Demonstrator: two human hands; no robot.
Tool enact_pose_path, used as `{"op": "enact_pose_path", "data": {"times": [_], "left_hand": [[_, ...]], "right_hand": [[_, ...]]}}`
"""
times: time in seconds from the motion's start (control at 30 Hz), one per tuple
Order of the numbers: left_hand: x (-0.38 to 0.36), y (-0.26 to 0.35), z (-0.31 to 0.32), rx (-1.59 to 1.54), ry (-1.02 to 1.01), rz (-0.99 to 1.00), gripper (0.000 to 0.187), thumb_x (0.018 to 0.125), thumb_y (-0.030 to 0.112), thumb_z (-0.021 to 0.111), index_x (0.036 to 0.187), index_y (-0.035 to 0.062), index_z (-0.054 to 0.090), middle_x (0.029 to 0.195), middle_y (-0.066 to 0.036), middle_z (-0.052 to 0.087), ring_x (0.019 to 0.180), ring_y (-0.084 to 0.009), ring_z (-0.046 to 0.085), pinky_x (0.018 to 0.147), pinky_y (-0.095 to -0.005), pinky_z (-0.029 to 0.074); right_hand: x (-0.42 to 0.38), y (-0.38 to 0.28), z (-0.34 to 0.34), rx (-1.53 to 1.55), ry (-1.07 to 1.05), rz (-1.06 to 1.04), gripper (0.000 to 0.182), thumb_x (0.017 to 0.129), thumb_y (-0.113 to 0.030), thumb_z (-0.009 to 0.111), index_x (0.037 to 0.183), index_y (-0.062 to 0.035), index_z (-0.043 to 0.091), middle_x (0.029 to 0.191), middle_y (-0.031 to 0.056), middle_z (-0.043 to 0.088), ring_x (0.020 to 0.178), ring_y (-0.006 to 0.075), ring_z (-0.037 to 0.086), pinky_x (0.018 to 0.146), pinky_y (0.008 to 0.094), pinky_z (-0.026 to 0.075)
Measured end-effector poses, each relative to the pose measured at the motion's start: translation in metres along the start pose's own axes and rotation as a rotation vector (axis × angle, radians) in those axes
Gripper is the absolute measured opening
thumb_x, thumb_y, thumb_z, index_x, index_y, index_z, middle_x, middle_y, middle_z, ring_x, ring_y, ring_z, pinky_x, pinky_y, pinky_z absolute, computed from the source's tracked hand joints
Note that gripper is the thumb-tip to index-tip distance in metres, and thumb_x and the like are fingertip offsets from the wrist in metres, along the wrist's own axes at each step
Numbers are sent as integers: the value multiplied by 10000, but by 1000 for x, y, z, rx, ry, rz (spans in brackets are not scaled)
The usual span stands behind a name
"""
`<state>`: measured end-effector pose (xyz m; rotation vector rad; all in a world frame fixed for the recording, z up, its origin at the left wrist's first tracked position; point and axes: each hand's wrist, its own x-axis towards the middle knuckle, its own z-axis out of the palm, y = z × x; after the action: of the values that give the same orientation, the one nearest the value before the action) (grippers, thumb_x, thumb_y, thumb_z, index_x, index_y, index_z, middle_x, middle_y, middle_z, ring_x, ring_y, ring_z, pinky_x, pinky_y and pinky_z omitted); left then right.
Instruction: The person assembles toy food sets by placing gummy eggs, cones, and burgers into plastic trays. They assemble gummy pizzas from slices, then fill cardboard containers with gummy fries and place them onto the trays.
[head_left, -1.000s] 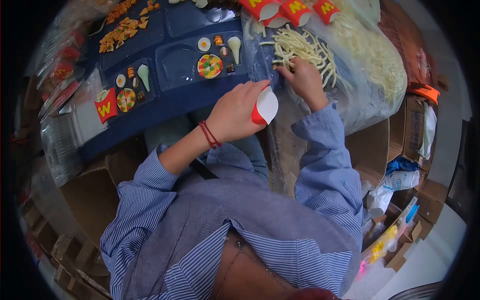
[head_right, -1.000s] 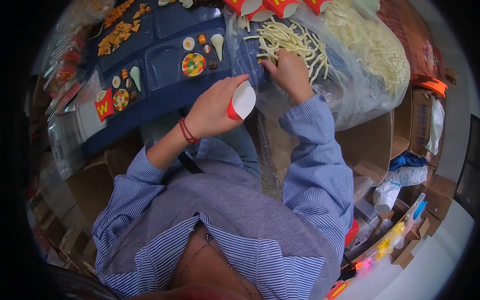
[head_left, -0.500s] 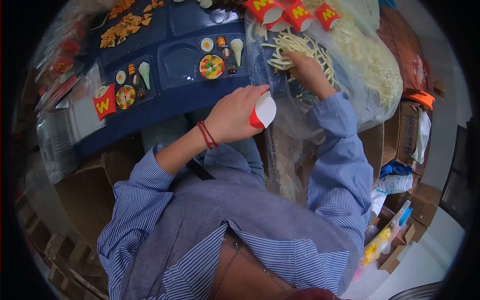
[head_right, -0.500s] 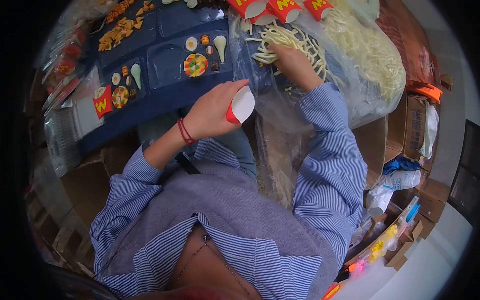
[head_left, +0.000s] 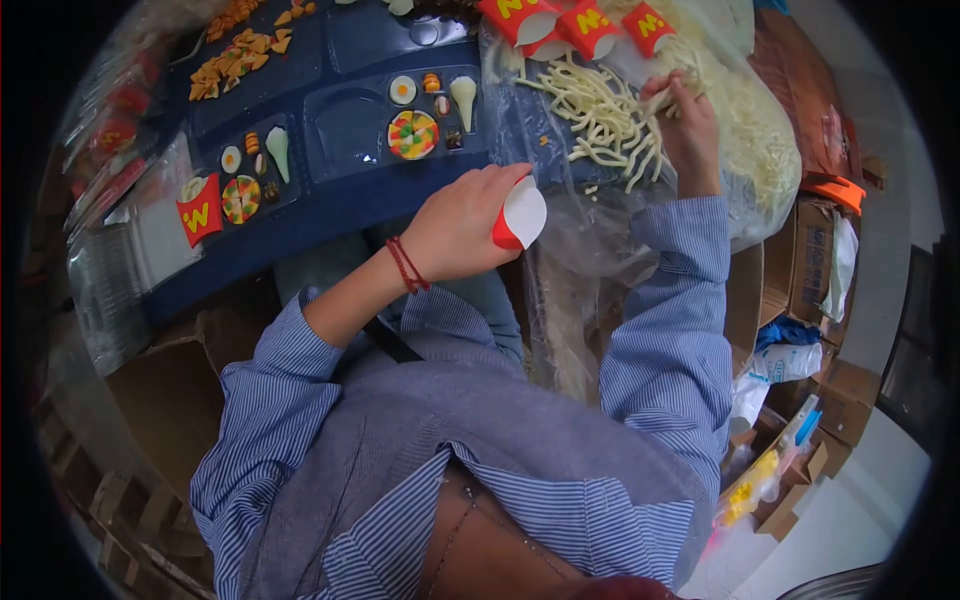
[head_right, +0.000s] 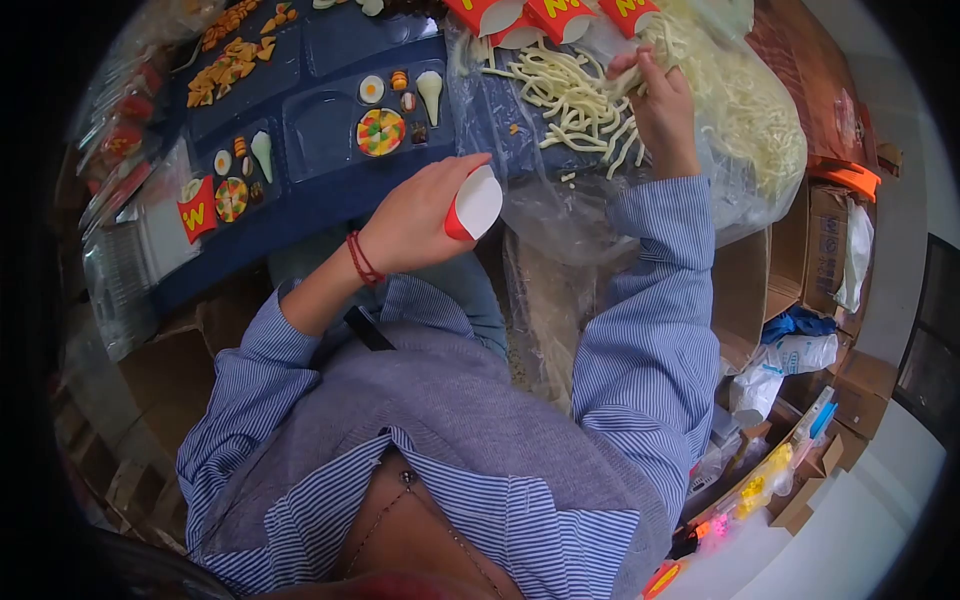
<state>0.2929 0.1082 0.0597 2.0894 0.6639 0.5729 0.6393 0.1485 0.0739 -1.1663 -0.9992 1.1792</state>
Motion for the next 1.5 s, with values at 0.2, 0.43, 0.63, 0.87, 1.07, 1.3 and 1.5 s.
{"op": "enact_pose_path", "data": {"times": [0.2,0.43,0.63,0.87,1.07,1.3,1.5], "left_hand": [[0,4,5,4,-42,-14,764,699,237,765,1360,49,430,1117,-169,591,1040,-349,584,893,-418,490],[4,5,6,-24,-118,-95,757,699,162,746,1374,32,428,1210,-169,565,1119,-348,560,967,-400,457],[3,2,5,0,-33,-8,755,713,261,756,1361,42,437,1156,-176,590,1071,-347,580,923,-414,481],[-4,-4,-3,-12,-24,-34,745,708,240,750,1359,50,442,1168,-172,588,1078,-354,575,927,-413,480],[0,1,-5,-31,-47,-37,723,724,191,749,1356,24,439,1212,-179,564,1105,-358,567,960,-407,461],[-1,-6,-4,-37,-49,-66,727,717,224,752,1351,39,447,1198,-176,578,1100,-354,570,943,-409,472],[-3,-2,-9,-62,-82,-64,702,728,194,742,1344,31,449,1220,-182,570,1116,-362,567,954,-406,468]], "right_hand": [[-12,19,52,-1175,-126,-255,295,833,-135,666,1102,-74,560,883,233,650,841,417,630,700,474,500],[-6,39,62,-1591,-308,-265,199,763,-79,613,945,-27,552,819,207,661,800,404,652,689,488,522],[4,32,57,-1769,-282,-104,184,794,-162,628,900,-17,592,865,228,664,814,407,652,699,493,524],[20,-18,25,-936,-42,289,264,947,-269,547,968,-28,652,762,-31,567,660,78,508,595,245,415],[25,-18,36,-671,-162,326,270,943,-233,598,1134,-46,635,751,18,608,690,121,554,631,288,446],[10,9,61,-1318,-450,-79,299,863,-217,678,1111,-63,611,879,177,679,842,378,649,708,444,503],[22,15,53,-1457,-315,-283,259,869,-249,668,1048,-70,608,806,175,661,772,367,648,664,469,488]]}}
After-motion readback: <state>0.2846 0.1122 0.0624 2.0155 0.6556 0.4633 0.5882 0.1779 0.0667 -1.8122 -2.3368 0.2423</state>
